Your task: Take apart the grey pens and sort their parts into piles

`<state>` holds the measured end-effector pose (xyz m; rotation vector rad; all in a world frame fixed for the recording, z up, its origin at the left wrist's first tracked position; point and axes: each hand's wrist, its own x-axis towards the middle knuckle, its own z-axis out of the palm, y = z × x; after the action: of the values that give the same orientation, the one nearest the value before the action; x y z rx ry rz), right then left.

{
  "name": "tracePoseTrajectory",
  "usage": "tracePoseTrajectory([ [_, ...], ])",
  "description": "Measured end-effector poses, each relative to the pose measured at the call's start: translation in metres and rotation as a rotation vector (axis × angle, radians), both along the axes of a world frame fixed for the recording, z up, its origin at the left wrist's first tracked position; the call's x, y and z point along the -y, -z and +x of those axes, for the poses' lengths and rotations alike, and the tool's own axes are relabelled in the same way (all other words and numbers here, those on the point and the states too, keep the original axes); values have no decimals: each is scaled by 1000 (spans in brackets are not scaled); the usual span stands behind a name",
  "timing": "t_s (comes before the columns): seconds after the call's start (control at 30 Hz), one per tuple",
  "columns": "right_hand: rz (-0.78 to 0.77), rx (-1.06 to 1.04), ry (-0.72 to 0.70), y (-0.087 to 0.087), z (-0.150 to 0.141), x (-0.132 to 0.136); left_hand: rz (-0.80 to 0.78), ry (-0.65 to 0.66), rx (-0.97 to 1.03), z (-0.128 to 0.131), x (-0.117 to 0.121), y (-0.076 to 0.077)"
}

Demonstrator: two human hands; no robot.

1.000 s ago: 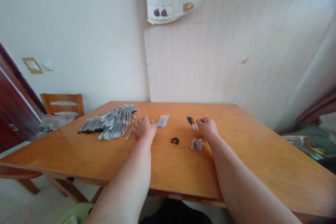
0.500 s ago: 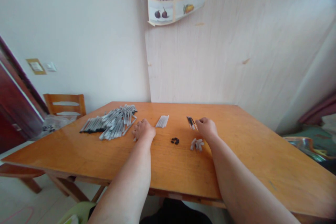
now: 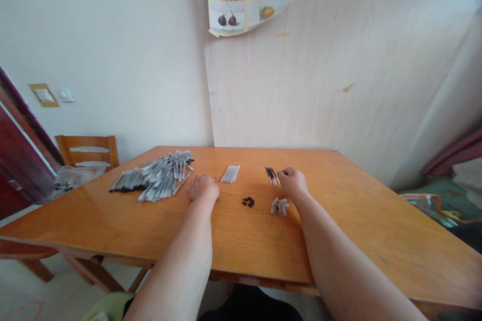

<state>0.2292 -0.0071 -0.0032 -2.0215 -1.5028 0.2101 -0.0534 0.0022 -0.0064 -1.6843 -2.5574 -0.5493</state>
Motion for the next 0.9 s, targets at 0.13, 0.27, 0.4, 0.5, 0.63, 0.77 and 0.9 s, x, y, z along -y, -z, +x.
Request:
tracePoseTrajectory([
  [0.13,-3,-4,-2,-1,0,0,-4,9,-2,0,1,-2],
  [0.27,31,-22,-7,-3,-4,1,84,33,46,1,2,-9],
  [0.4,92,-72,-84,-8,-15,7,353,149,252,5,-4,-11],
  [0.5,136,-122,-188,-9,-29,12,551,251,639,11,-13,-7],
  [0.63,146,-264,-399,-6,-48,20,533,321,1251,19,-19,-4],
  [0.77,50,-356,-595,-3,-63,27,467,403,1515,29,-11,-7],
  [0.9,-65,-440,-658,-4,-71,32,410,503,1624,40,-1,-10],
])
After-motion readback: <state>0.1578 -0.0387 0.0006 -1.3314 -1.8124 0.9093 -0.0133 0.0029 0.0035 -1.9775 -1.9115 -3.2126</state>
